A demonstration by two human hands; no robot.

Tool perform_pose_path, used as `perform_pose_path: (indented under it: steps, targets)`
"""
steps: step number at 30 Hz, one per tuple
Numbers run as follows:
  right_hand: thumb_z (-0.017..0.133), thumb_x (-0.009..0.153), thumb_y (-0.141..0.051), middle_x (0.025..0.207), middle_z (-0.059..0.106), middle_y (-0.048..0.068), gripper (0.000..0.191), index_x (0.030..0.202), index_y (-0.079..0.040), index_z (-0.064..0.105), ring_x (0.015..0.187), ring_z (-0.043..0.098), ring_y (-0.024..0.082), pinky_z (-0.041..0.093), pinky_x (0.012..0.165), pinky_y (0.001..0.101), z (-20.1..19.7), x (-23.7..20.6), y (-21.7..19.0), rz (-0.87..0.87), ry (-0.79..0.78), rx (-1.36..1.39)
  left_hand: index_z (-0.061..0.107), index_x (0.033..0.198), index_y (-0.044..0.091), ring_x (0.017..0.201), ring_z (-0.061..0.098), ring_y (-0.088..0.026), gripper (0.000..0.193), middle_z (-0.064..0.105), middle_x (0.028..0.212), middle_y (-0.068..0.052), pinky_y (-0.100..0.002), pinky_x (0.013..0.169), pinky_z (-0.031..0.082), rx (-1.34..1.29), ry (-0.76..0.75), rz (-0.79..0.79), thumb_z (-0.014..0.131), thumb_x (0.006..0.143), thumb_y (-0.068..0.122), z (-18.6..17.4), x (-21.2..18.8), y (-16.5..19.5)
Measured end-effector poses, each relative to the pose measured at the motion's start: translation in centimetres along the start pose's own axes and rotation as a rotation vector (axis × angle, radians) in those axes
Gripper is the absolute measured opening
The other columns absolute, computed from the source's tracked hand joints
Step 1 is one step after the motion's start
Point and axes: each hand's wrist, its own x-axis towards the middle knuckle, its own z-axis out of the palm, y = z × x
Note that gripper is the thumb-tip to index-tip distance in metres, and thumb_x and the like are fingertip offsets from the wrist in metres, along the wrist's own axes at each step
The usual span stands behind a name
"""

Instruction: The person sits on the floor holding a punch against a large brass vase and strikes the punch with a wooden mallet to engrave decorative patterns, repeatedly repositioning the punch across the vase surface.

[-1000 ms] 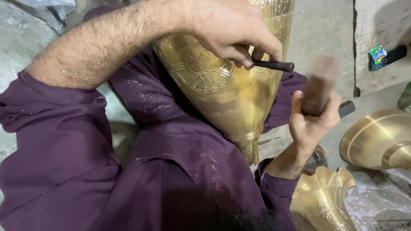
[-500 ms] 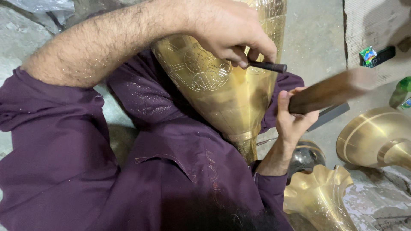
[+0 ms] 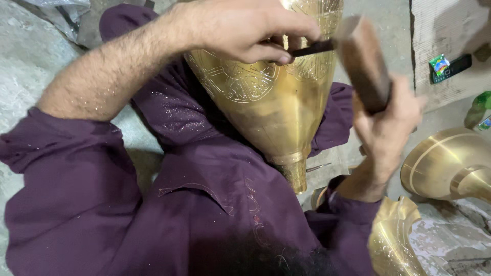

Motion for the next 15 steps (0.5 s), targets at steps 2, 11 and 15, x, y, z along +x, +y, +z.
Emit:
perform_pose_path:
  steps: [2,11,15]
  targets:
    - [0.086,0.105,-0.01,0.097,0.067,0.013,0.029,0.117,0.0,0.061,0.086,0.066,0.021,0.051,0.077,0.0329,-1.3,1.8,-0.3,-0.033,-0.072,-0.095,0.052,0.144,0.005,0.102,0.074,-0.025,0.045,0.073,0.115,-0.013,-0.039,0.086,0.06,0.014,0.095,0.037,0.073,0.104,0.006,0.5,-1.1,0.1]
    - [0.078,0.095,-0.003,0.085,0.065,0.012,0.026,0.117,0.001,0.063,0.072,0.064,0.024,0.05,0.068,0.0343,-6.0,8.6,-3.2,-0.361,-0.302,-0.329,0.048,0.147,0.001,0.112,0.078,-0.023,0.049,0.073,0.124,-0.017,-0.033,0.096,0.066,0.002,0.539,-0.108,0.074,0.106,-0.005,5.3,-4.6,0.6]
    - [0.073,0.095,0.002,0.079,0.063,0.011,0.025,0.118,0.002,0.064,0.067,0.064,0.023,0.051,0.065,0.0319,-6.3,10.9,-4.6,-0.493,-0.36,-0.436,0.046,0.148,0.002,0.111,0.081,-0.023,0.042,0.077,0.121,-0.016,-0.033,0.1,0.065,-0.095,0.716,-0.197,0.07,0.114,-0.005,8.0,-5.5,0.7]
